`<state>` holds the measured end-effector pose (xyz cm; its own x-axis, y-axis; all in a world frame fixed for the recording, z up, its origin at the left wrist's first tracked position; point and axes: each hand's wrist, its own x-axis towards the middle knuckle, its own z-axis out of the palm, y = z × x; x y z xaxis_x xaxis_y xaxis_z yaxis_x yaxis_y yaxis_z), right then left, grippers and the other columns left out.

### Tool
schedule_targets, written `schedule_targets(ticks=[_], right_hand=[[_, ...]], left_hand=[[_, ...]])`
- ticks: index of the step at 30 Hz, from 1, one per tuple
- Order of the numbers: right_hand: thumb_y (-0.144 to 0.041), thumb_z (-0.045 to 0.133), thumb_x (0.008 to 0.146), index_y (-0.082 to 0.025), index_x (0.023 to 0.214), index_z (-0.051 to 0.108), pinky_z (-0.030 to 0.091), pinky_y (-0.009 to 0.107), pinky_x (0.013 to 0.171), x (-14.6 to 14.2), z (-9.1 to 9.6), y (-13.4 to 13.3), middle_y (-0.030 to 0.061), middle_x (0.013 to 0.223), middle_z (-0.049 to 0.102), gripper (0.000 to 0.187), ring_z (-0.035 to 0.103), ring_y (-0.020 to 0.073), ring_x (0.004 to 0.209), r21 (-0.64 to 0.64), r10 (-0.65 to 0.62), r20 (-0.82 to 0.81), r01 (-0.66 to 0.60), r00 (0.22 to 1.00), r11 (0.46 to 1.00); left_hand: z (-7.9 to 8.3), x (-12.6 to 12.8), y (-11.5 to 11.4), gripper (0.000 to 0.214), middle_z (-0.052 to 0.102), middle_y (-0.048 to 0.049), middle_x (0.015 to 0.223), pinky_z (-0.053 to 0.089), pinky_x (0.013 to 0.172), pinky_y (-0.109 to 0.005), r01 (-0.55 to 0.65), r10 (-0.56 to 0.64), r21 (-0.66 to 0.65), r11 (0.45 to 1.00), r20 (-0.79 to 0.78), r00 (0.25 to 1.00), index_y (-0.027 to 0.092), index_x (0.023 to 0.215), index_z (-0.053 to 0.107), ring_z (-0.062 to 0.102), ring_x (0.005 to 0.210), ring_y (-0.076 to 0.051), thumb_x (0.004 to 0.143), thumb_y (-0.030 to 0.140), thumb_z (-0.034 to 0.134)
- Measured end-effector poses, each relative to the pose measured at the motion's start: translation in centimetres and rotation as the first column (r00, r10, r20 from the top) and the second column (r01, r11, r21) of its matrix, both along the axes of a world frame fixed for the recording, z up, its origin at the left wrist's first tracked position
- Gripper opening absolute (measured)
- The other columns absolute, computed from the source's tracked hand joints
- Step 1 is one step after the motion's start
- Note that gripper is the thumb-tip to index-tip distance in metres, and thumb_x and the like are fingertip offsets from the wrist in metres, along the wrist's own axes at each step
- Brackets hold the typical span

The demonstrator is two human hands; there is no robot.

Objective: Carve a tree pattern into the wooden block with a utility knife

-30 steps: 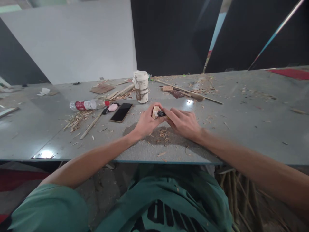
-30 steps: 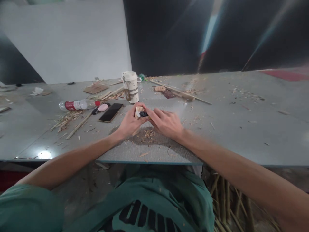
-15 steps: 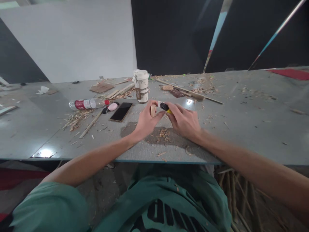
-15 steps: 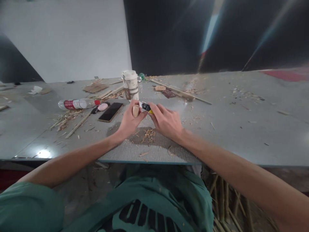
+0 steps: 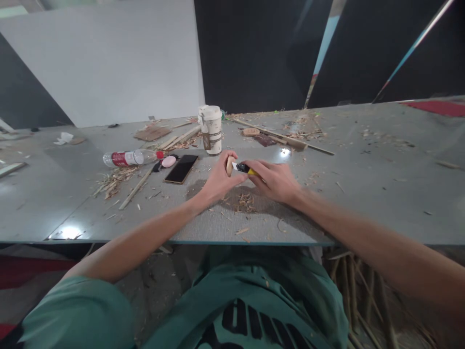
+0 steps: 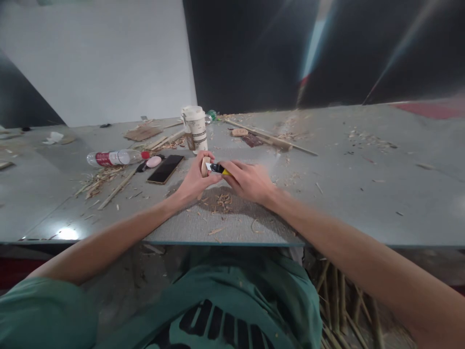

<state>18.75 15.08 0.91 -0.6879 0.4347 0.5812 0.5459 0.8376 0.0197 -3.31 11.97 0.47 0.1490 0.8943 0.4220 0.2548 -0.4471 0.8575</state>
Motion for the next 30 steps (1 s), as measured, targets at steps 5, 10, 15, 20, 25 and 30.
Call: schedule_targets(ticks=[5, 10, 15, 20, 25, 30], right_hand=[[-0.034, 0.037, 0.113, -0.019, 0.138, 0.062, 0.028, 0.031, 0.057, 0.0, -0.3, 0.1, 0.0105, 0.122, 0.079, 0.039, 0.066, 0.0167, 0.079, 0.007, 0.018, 0.031, -0.018, 0.999, 1.0], [-0.035, 0.036, 0.114, -0.02, 0.138, 0.062, 0.027, 0.032, 0.057, 0.0, -0.2, 0.0, 0.0108, 0.126, 0.078, 0.039, 0.066, 0.0164, 0.078, 0.023, -0.02, 0.037, 0.019, 0.999, 1.0], [-0.037, 0.034, 0.115, -0.02, 0.137, 0.063, 0.024, 0.033, 0.057, -0.1, 0.0, -0.2, 0.0105, 0.12, 0.079, 0.04, 0.066, 0.0165, 0.076, 0.056, -0.068, 0.051, 0.065, 0.996, 0.996], [-0.037, 0.034, 0.115, -0.019, 0.136, 0.065, 0.022, 0.033, 0.056, -0.4, 0.2, -0.9, 0.0094, 0.104, 0.078, 0.041, 0.063, 0.016, 0.07, 0.114, -0.139, 0.045, 0.133, 0.989, 0.985], [-0.036, 0.035, 0.116, -0.02, 0.136, 0.064, 0.024, 0.032, 0.055, -0.8, 0.1, -1.5, 0.0083, 0.1, 0.078, 0.039, 0.063, 0.015, 0.069, 0.18, -0.195, 0.022, 0.188, 0.981, 0.966], [-0.036, 0.035, 0.117, -0.019, 0.137, 0.065, 0.025, 0.031, 0.055, -1.0, -0.1, -1.7, 0.0078, 0.101, 0.078, 0.04, 0.064, 0.0152, 0.069, 0.205, -0.212, -0.006, 0.209, 0.977, 0.956]], left_hand=[[-0.1, -0.2, 0.1, 0.047, 0.047, 0.0035, 0.089, 0.031, 0.056, -0.029, 0.006, -0.007, -0.04, 0.999, -0.047, 0.999, 0.028, 0.118, 0.05, 0.036, 0.06, -0.009, 0.086, 0.044, 0.082], [0.1, -0.3, -0.1, 0.046, 0.047, 0.0023, 0.089, 0.033, 0.059, -0.03, 0.027, -0.027, 0.001, 1.0, -0.074, 0.997, 0.028, 0.12, 0.05, 0.039, 0.065, -0.011, 0.091, 0.048, 0.079], [0.6, -0.5, -0.4, 0.047, 0.043, 0.0036, 0.083, 0.027, 0.06, -0.031, 0.016, -0.011, 0.054, 0.998, -0.102, 0.995, 0.028, 0.111, 0.051, 0.034, 0.064, -0.012, 0.091, 0.06, 0.079], [1.0, -0.2, -0.9, 0.049, 0.039, 0.0043, 0.078, 0.026, 0.062, -0.032, -0.041, 0.047, 0.054, 0.998, -0.109, 0.993, 0.027, 0.106, 0.051, 0.034, 0.064, -0.013, 0.091, 0.064, 0.078], [1.1, 0.4, -1.3, 0.045, 0.04, 0.0048, 0.073, 0.03, 0.066, -0.033, -0.114, 0.125, 0.099, 0.988, -0.11, 0.986, 0.027, 0.104, 0.052, 0.038, 0.066, -0.015, 0.091, 0.06, 0.079], [0.8, 0.9, -1.6, 0.04, 0.046, 0.0029, 0.082, 0.034, 0.07, -0.033, -0.192, 0.202, 0.121, 0.974, -0.071, 0.977, 0.026, 0.104, 0.052, 0.043, 0.071, -0.016, 0.092, 0.051, 0.081]])
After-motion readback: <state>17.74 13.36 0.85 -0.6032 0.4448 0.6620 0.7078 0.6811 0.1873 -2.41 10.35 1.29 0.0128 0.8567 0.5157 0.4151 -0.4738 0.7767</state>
